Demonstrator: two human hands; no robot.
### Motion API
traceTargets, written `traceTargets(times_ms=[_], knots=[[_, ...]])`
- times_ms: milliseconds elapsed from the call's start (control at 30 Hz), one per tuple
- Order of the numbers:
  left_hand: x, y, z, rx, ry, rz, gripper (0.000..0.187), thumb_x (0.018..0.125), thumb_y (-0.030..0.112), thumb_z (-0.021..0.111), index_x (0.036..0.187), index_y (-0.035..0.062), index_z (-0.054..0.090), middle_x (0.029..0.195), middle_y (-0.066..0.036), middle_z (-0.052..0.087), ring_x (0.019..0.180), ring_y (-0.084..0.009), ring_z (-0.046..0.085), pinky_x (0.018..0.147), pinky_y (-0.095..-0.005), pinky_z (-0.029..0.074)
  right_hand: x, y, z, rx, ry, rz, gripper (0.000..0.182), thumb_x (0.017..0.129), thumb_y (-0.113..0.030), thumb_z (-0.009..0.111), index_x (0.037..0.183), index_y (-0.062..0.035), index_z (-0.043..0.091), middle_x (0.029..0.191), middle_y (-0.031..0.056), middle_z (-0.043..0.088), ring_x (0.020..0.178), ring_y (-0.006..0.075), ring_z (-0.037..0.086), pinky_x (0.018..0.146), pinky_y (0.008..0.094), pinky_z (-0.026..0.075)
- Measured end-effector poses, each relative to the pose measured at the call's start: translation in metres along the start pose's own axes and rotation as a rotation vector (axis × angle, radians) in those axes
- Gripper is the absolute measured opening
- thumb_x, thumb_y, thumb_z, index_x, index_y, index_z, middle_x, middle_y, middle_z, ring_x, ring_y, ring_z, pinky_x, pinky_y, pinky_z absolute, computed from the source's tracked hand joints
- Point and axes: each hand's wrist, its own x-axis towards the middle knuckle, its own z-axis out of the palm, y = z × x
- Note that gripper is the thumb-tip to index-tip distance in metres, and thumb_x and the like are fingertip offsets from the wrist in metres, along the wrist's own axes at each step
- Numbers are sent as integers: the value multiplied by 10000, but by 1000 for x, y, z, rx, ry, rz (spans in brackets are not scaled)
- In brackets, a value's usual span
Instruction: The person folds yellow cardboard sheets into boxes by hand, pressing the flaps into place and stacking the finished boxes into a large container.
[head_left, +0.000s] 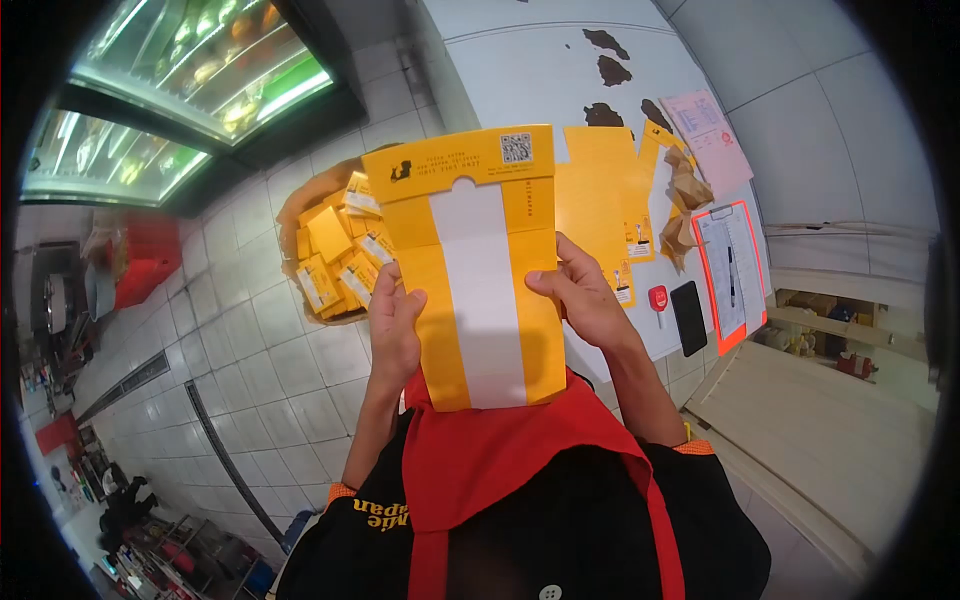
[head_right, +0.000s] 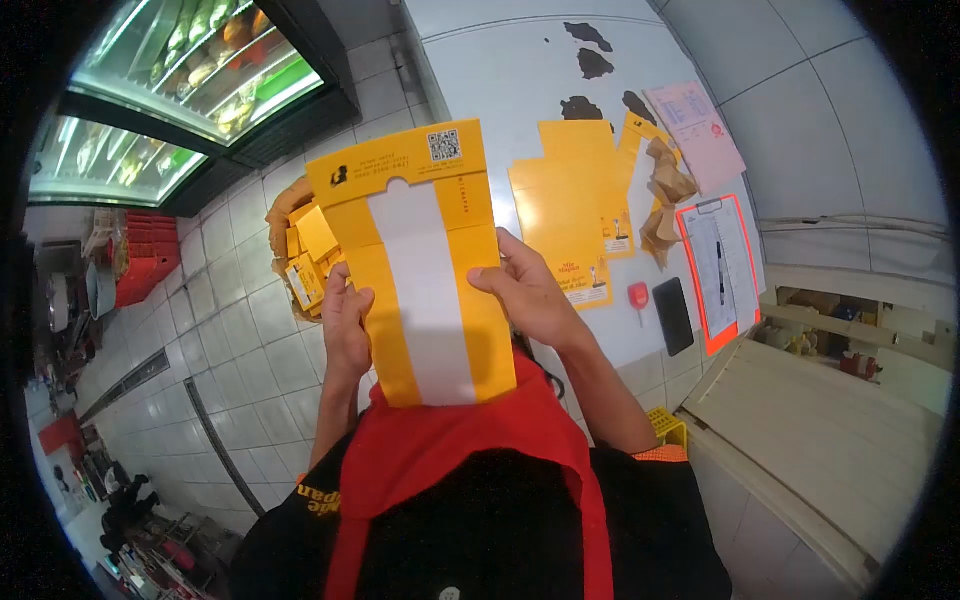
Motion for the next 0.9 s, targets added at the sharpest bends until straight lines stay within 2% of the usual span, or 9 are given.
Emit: traceTargets(times_ms=[133, 200, 300, 367, 400, 600, 700, 833, 900], knots=[[2, 0, -2, -18, 17, 10, 181, 918, 94, 527, 1078, 23, 481, 1000, -76, 610, 870, -100, 576, 757, -231, 468, 4, 16, -14, -87, 35, -54, 270, 863, -58, 579, 1128, -7, 580, 983, 39, 629, 751, 57, 592, 615, 205, 486], [6, -15, -21, -38, -207, 114, 166, 903, 156, 599, 986, 38, 516, 895, -43, 610, 785, -77, 566, 702, -213, 464, 5, 22, -15, -100, 40, -68, 243, 855, -60, 595, 1091, -3, 598, 938, 33, 631, 744, 59, 591, 622, 202, 485], [11, -24, -19, -69, 23, 112, 166, 897, 172, 627, 955, 51, 528, 853, -30, 602, 743, -82, 564, 678, -206, 464, 6, 18, -12, -163, 13, -323, 320, 850, -80, 637, 1148, 6, 558, 844, 36, 646, 736, 61, 592, 660, 181, 478], [22, -17, -14, -9, 152, 149, 176, 903, 169, 619, 990, 53, 519, 883, -44, 610, 756, -95, 575, 687, -218, 475, -2, -1, -16, -453, -35, 124, 432, 867, -96, 632, 1246, 12, 454, 857, 81, 662, 693, 102, 637, 619, 200, 517], [25, -10, -11, 53, 281, 188, 191, 908, 166, 612, 1025, 55, 510, 912, -58, 617, 769, -108, 586, 697, -230, 485, -7, -15, -7, -124, -218, 256, 485, 892, -100, 593, 1301, 14, 359, 863, 150, 663, 643, 177, 675, 528, 255, 554], [22, 22, -8, 134, -125, -256, 342, 901, 47, 524, 1213, 33, 386, 1038, -123, 622, 775, -144, 641, 569, -234, 520, 9, -1, -19, 6, -46, 87, 410, 917, -43, 498, 1288, 43, 347, 877, 210, 652, 622, 265, 681, 503, 330, 594], [26, 25, -6, 167, -144, -227, 366, 881, 20, 512, 1224, 27, 385, 1003, -121, 629, 701, -142, 637, 474, -245, 501, 12, -2, -13, 85, 5, 85, 386, 912, -19, 484, 1274, 48, 367, 889, 220, 646, 606, 275, 677, 512, 339, 602], [30, 22, -16, 198, -174, -233, 375, 846, -12, 487, 1209, 43, 411, 960, -112, 625, 658, -134, 613, 457, -254, 507, 17, 10, -17, 137, 38, 79, 326, 898, -1, 487, 1216, 49, 442, 902, 216, 644, 644, 284, 683, 504, 343, 604], [31, 23, -12, -27, -124, -287, 163, 875, -6, 501, 1031, 38, 486, 889, -90, 631, 687, -129, 618, 514, -231, 496, 20, 14, -23, 97, -24, 127, 287, 890, -7, 503, 1170, 52, 500, 936, 177, 648, 728, 248, 683, 569, 326, 598]])
